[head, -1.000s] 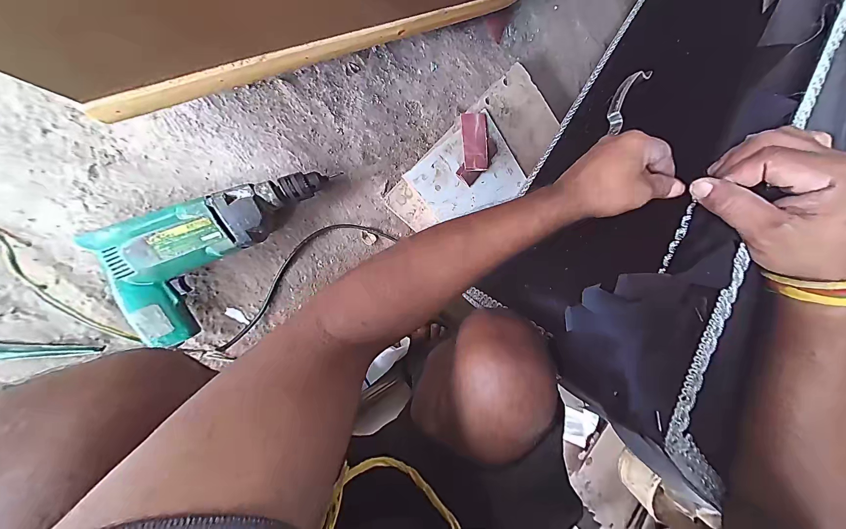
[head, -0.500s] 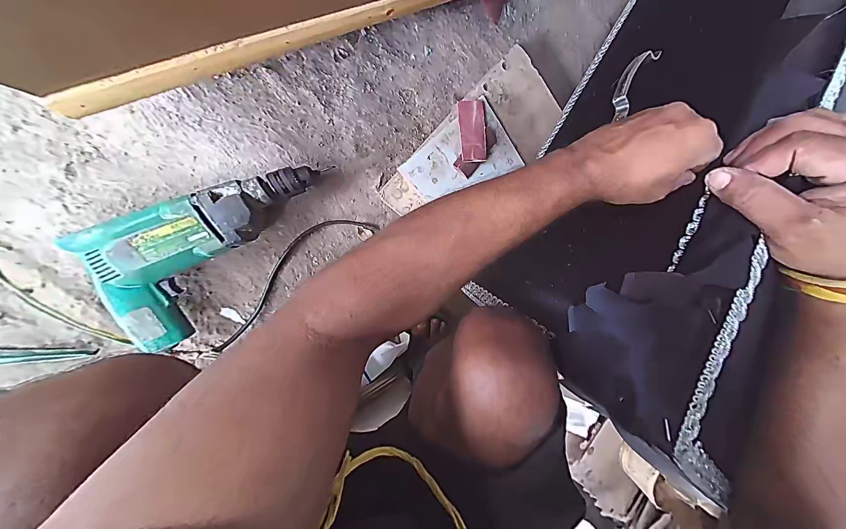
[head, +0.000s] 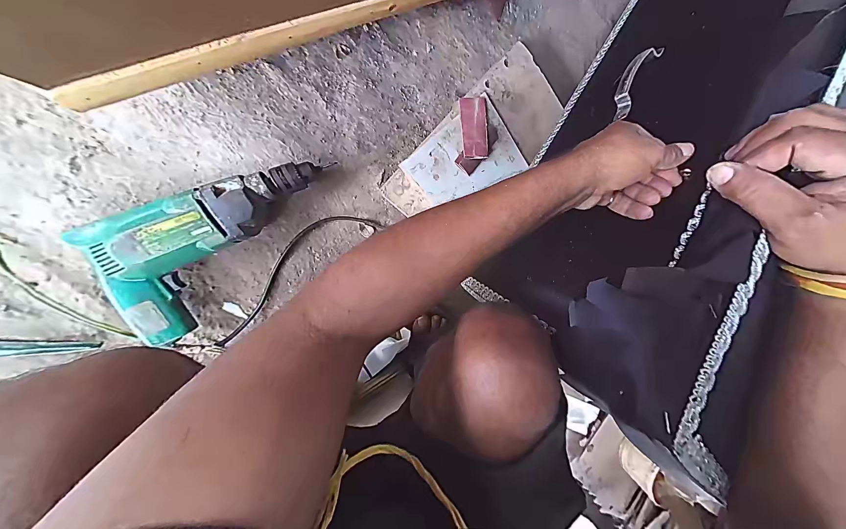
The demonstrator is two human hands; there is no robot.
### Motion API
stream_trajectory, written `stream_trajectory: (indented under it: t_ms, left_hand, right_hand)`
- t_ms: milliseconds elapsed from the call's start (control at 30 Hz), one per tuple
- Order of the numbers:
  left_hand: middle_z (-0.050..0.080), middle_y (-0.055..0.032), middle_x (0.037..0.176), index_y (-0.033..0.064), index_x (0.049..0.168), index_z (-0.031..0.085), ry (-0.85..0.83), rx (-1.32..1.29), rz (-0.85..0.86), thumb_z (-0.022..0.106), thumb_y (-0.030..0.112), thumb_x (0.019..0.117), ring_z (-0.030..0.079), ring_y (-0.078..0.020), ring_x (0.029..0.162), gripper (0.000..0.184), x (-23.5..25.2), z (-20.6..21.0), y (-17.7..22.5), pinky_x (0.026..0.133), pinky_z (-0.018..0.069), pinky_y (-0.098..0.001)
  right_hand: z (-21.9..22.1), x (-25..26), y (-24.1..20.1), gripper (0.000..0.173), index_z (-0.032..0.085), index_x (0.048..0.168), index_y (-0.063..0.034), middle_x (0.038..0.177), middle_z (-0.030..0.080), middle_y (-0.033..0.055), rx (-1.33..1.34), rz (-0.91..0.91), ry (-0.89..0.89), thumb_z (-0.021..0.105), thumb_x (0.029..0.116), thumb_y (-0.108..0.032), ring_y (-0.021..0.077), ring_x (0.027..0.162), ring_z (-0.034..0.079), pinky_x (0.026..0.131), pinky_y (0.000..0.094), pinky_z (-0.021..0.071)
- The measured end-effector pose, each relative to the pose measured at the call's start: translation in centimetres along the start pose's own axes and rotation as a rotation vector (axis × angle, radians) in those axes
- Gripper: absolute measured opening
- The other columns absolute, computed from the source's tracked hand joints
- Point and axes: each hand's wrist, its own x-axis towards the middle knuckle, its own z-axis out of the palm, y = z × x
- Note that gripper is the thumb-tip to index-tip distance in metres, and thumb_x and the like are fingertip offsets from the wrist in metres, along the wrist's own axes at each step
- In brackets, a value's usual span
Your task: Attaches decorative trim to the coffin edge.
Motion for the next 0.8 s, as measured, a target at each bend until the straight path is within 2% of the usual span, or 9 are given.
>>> stream_trajectory:
  t_ms: [100,267,400,467,533,567,633,700,800]
  left_hand:
    - [0.066,-0.0078,0.086,-0.0014,0.107,0.067,-0.059,-0.049,-0.035,0.052,0.033,0.1088,0.065,-0.014,0.07,0.038,-0.4,-0.1,0.1,0.062,0.057,-0.0294]
    - [0.062,-0.0046,0.076,0.0004,0.099,0.067,-0.041,-0.139,-0.047,0.055,0.025,0.1069,0.06,-0.0113,0.06,0.028,-0.7,0.6,0.3,0.053,0.0524,-0.0245]
    - [0.062,-0.0044,0.075,0.0016,0.096,0.066,-0.002,-0.001,0.012,0.06,0.014,0.1022,0.063,-0.0124,0.063,0.015,-0.6,0.5,0.8,0.058,0.0578,-0.0281]
    - [0.062,-0.0042,0.07,0.0012,0.089,0.065,0.025,0.344,0.177,0.062,0.012,0.1009,0.065,-0.0123,0.06,0.016,-0.3,0.4,1.2,0.058,0.0599,-0.0301]
    - [0.063,-0.004,0.072,0.0033,0.081,0.067,0.054,0.866,0.464,0.062,0.013,0.0979,0.063,-0.0132,0.066,0.02,-0.5,0.3,1.9,0.062,0.0542,-0.0333]
    - [0.064,-0.0055,0.077,0.0043,0.082,0.068,0.043,1.09,0.622,0.061,0.013,0.0973,0.063,-0.0171,0.075,0.019,-0.4,0.0,2.0,0.07,0.0518,-0.0374]
    - [0.071,-0.0114,0.095,0.0027,0.095,0.072,-0.013,1.411,0.894,0.054,0.011,0.1017,0.069,-0.0267,0.096,0.021,-0.1,-0.6,1.8,0.087,0.0546,-0.0433]
    - [0.069,-0.0164,0.108,-0.0005,0.105,0.072,-0.018,1.571,1.04,0.046,0.004,0.1034,0.068,-0.0324,0.105,0.026,-0.2,-0.8,1.4,0.091,0.0546,-0.0447]
    - [0.071,-0.0151,0.1,-0.0007,0.098,0.074,0.095,1.403,1.156,0.05,0.003,0.1021,0.07,-0.0297,0.098,0.025,0.5,-1.2,-0.7,0.087,0.0565,-0.0419]
  right_hand:
    - [0.0,0.0,0.2,0.03,0.066,0.074,-0.0083,0.089,0.07,0.0076,0.009,-0.01,-0.004,0.072,0.0923,-0.031,0.0216,0.1,0.064,0.1,0.0467,0.041]
    - [0.2,-0.2,0.6,0.031,0.066,0.073,-0.0082,0.088,0.07,0.008,0.019,-0.019,0.014,0.072,0.0924,-0.032,0.0222,0.099,0.064,0.099,0.0465,0.0417]
    - [0.1,0.0,0.2,0.031,0.066,0.074,-0.0079,0.089,0.07,0.0084,0.008,-0.006,0.007,0.072,0.0924,-0.032,0.022,0.099,0.064,0.099,0.0461,0.0417]
    - [0.1,0.0,-0.1,0.029,0.068,0.074,-0.0083,0.089,0.071,0.0079,-0.004,0.003,0.006,0.072,0.092,-0.031,0.0214,0.099,0.064,0.098,0.0455,0.0413]
    - [0.0,0.1,-0.3,0.028,0.068,0.075,-0.0083,0.089,0.071,0.0074,-0.002,0.009,0.003,0.072,0.0918,-0.03,0.0206,0.099,0.064,0.098,0.0448,0.0415]
    - [0.0,0.1,-0.3,0.027,0.068,0.075,-0.0084,0.09,0.071,0.0071,-0.004,0.011,0.002,0.072,0.0917,-0.03,0.0201,0.1,0.064,0.099,0.0442,0.0422]
    - [0.0,0.0,-0.3,0.027,0.069,0.076,-0.0089,0.092,0.072,0.0068,-0.004,0.022,-0.002,0.072,0.0908,-0.03,0.0193,0.103,0.064,0.1,0.0436,0.0419]
    - [0.0,0.0,-0.3,0.026,0.069,0.075,-0.009,0.092,0.072,0.0066,0.01,0.02,0.003,0.075,0.0888,-0.03,0.0187,0.102,0.064,0.099,0.0426,0.0423]
    - [0.0,0.0,-0.4,0.024,0.07,0.077,-0.0086,0.092,0.072,0.0067,0.025,0.023,0.009,0.076,0.0886,-0.029,0.0187,0.102,0.064,0.099,0.0425,0.0421]
